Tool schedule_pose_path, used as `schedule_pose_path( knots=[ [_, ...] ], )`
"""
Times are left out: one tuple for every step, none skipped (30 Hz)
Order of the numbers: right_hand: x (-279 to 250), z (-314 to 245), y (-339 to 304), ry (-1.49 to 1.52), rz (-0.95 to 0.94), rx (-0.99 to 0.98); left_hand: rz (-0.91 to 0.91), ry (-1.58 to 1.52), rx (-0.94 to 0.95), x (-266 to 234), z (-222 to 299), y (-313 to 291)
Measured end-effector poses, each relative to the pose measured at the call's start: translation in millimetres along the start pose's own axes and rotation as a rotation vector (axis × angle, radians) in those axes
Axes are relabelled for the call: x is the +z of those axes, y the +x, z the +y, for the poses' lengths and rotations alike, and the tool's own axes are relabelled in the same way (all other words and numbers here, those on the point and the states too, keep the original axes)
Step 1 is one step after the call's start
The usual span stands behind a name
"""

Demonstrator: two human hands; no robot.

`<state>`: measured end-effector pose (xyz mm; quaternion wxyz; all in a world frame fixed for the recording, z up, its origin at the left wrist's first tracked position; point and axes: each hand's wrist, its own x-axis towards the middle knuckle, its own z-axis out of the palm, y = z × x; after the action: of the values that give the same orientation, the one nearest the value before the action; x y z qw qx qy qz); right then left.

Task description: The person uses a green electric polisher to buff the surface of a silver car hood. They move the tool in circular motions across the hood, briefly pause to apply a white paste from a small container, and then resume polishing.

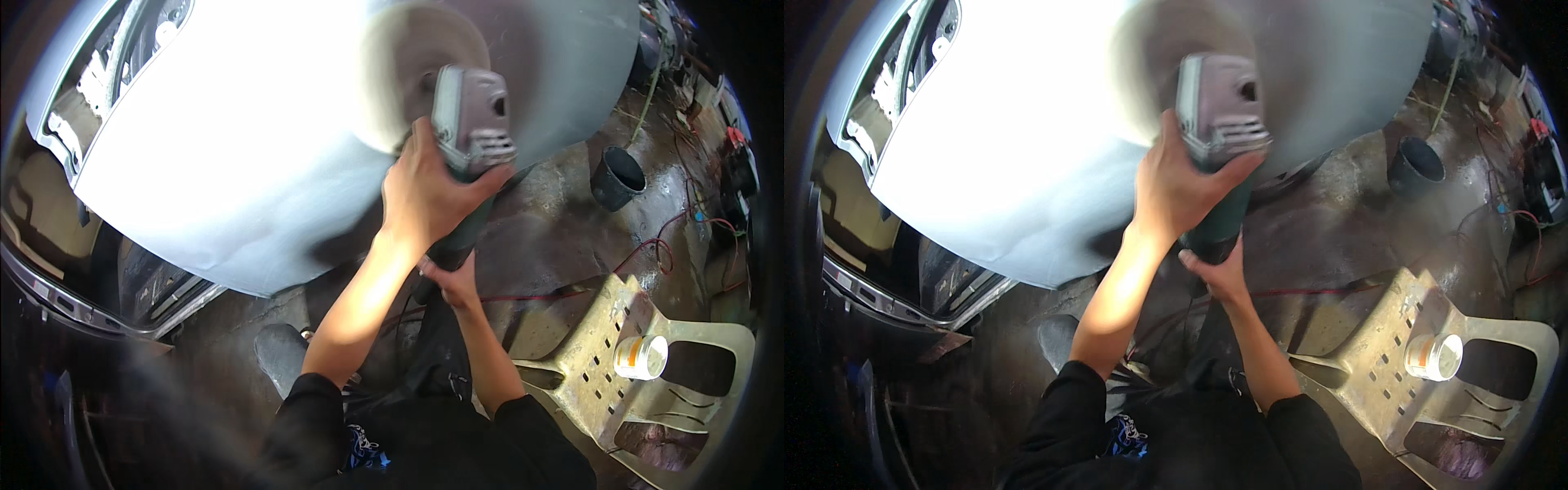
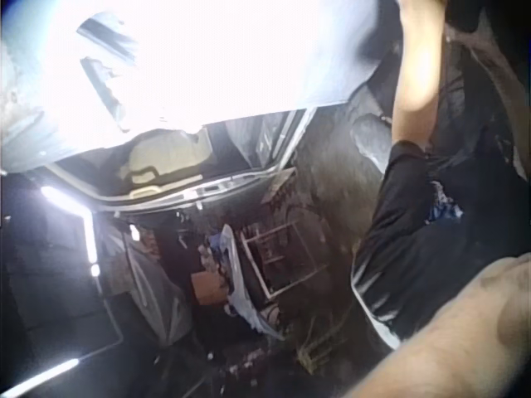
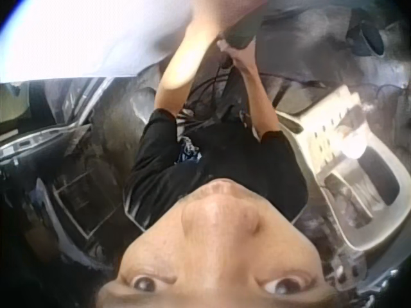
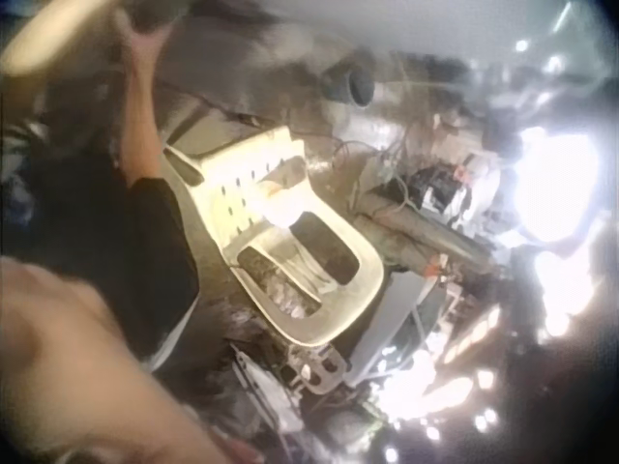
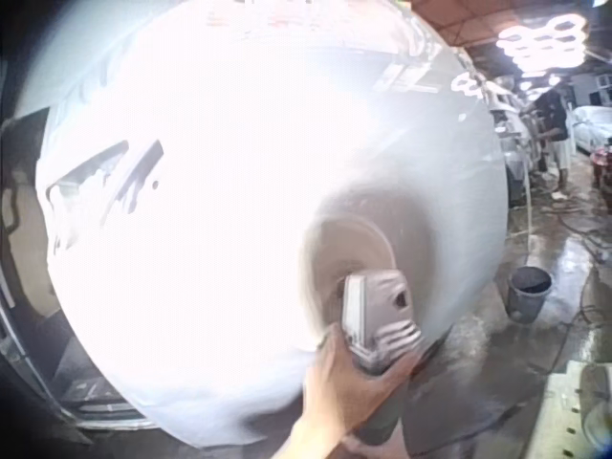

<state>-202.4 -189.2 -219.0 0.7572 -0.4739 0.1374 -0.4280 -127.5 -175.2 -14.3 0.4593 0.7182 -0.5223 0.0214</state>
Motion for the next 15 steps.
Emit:
schedule_pose_path(
  knots=[
    [-5,-16,8,0.032,-0.003,-0.016,-0.022,0.033,0.003,9,14,15],
    [-9,-29,15,0.075,-0.007,-0.028,-0.046,0.078,0.004,18,26,28],
    [-9,-42,22,0.116,-0.016,-0.039,-0.067,0.123,0.003,21,36,37],
    [-8,-50,29,0.161,-0.026,-0.123,-0.074,0.128,0.007,23,42,44],
    [-8,-54,33,0.135,-0.017,-0.109,-0.079,0.133,0.011,24,48,50],
    [-7,-58,36,0.109,-0.01,-0.094,-0.08,0.138,0.013,23,53,54],
    [-5,-62,39,0.09,-0.008,-0.079,-0.042,0.095,0.03,18,54,55],
    [4,-68,38,0.074,-0.022,-0.072,-0.009,0.056,0.046,9,52,54],
    [18,-76,35,0.056,-0.039,-0.066,0.026,0.016,0.063,-2,50,53],
    [34,-76,33,0.051,-0.06,-0.056,0.093,0.093,0.047,-18,49,47],
    [37,-69,30,-0.011,-0.024,-0.023,0.132,0.027,0.05,-29,47,40],
    [48,-69,30,-0.064,-0.103,-0.152,0.181,-0.021,0.05,-46,46,32],
    [52,-68,30,-0.13,-0.161,-0.274,0.158,-0.168,-0.056,-56,50,20],
    [61,-71,28,-0.16,-0.202,-0.3,0.291,-0.124,0.074,-67,33,16],
    [71,-78,25,-0.188,-0.248,-0.327,0.382,-0.162,0.025,-79,28,5]
  ],
)
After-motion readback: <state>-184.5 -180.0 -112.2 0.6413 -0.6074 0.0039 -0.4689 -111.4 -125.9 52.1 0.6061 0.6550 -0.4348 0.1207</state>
